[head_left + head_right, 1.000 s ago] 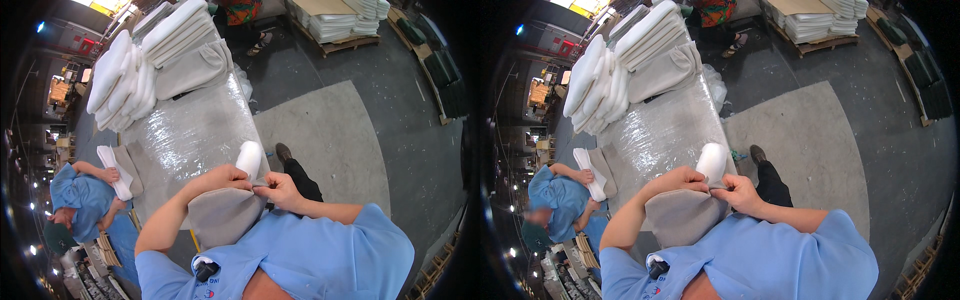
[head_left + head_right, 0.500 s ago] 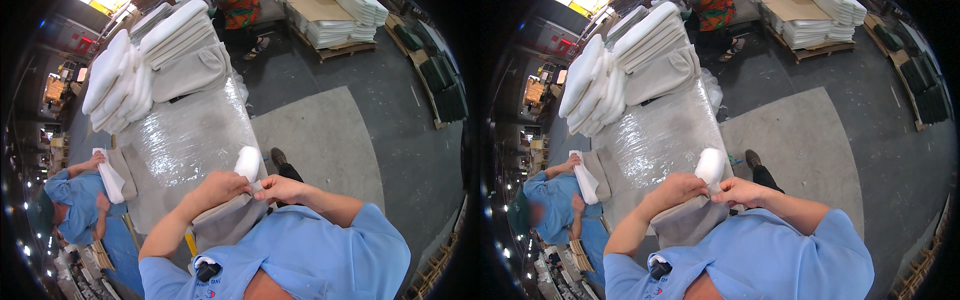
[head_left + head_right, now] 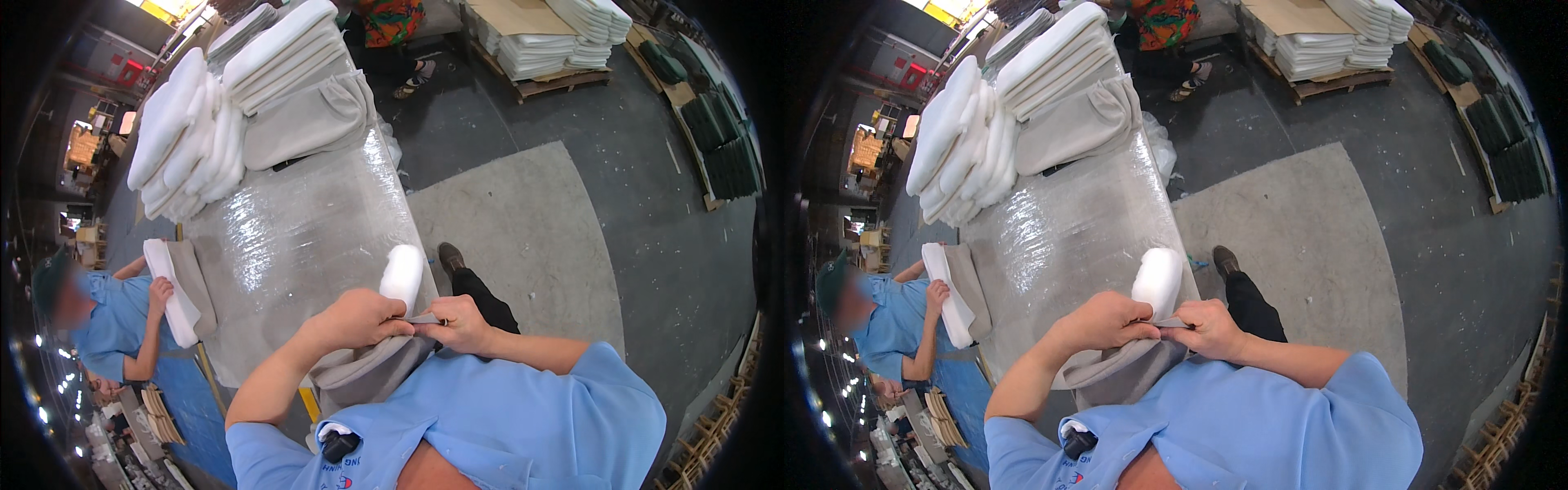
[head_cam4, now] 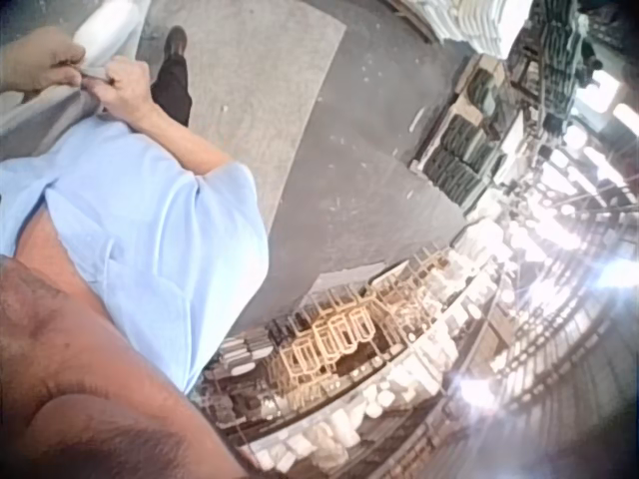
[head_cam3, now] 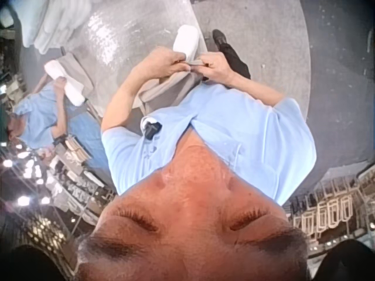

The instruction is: The person inserts white foam inserts into grey fabric covers at a work table, then folds and stacks the finished cushions. The person repeats this process for multiple cushions while coworkers work nearby.

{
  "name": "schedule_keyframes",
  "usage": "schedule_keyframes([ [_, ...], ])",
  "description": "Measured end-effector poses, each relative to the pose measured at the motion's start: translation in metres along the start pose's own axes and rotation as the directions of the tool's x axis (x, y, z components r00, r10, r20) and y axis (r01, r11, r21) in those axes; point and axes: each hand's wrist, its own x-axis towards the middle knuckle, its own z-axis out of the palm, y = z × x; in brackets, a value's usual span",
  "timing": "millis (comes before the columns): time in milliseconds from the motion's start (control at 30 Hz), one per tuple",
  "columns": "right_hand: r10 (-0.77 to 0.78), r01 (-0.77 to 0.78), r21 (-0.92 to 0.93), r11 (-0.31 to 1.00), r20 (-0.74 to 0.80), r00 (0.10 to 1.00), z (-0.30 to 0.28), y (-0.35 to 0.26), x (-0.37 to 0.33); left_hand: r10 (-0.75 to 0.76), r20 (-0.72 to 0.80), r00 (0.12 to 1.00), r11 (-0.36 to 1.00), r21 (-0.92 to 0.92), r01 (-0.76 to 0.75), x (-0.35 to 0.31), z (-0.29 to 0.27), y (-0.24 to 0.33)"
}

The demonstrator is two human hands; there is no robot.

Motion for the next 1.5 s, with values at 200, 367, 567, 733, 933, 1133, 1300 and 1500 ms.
schedule_keyframes([
  [200, 0.336, -0.36, -0.016, 0.933, 0.399, 0.853, -0.016, -0.012, 0.026, 0.053, -0.089, 0.995, 0.985, 0.166, -0.038, 0.002, 0.003, -0.005],
  [367, -0.045, 0.072, -0.401, 0.913, 0.077, 0.996, -0.01, -0.01, 0.027, 0.412, -0.376, 0.83, 0.876, 0.415, -0.247, 0.013, -0.005, -0.011],
  [567, -0.081, 0.138, -0.334, 0.932, 0.181, 0.98, -0.022, 0.02, 0.049, 0.347, -0.39, 0.853, 0.937, 0.188, -0.295, 0.035, 0.0, -0.039],
  [733, -0.012, 0.08, -0.223, 0.972, 0.29, 0.957, -0.036, 0.029, 0.064, 0.302, -0.329, 0.895, 0.948, 0.002, -0.319, 0.05, -0.006, -0.054],
  [933, 0.161, -0.162, 0.006, 0.987, 0.035, 0.986, -0.031, 0.04, 0.075, 0.148, -0.305, 0.941, 0.948, -0.229, -0.223, 0.079, -0.005, -0.078],
  [1133, 0.36, -0.334, 0.249, 0.909, -0.068, 0.93, -0.021, 0.068, 0.089, 0.026, -0.225, 0.974, 0.892, -0.434, -0.125, 0.107, 0.006, -0.114],
  [1300, 0.506, -0.434, 0.455, 0.778, -0.044, 0.861, -0.013, 0.084, 0.1, -0.103, -0.177, 0.979, 0.605, -0.792, -0.079, 0.125, 0.023, -0.139],
  [1500, 0.546, -0.482, 0.4, 0.78, -0.057, 0.836, 0.001, 0.108, 0.102, -0.302, 0.129, 0.944, 0.385, -0.89, 0.245, 0.132, 0.027, -0.157],
])
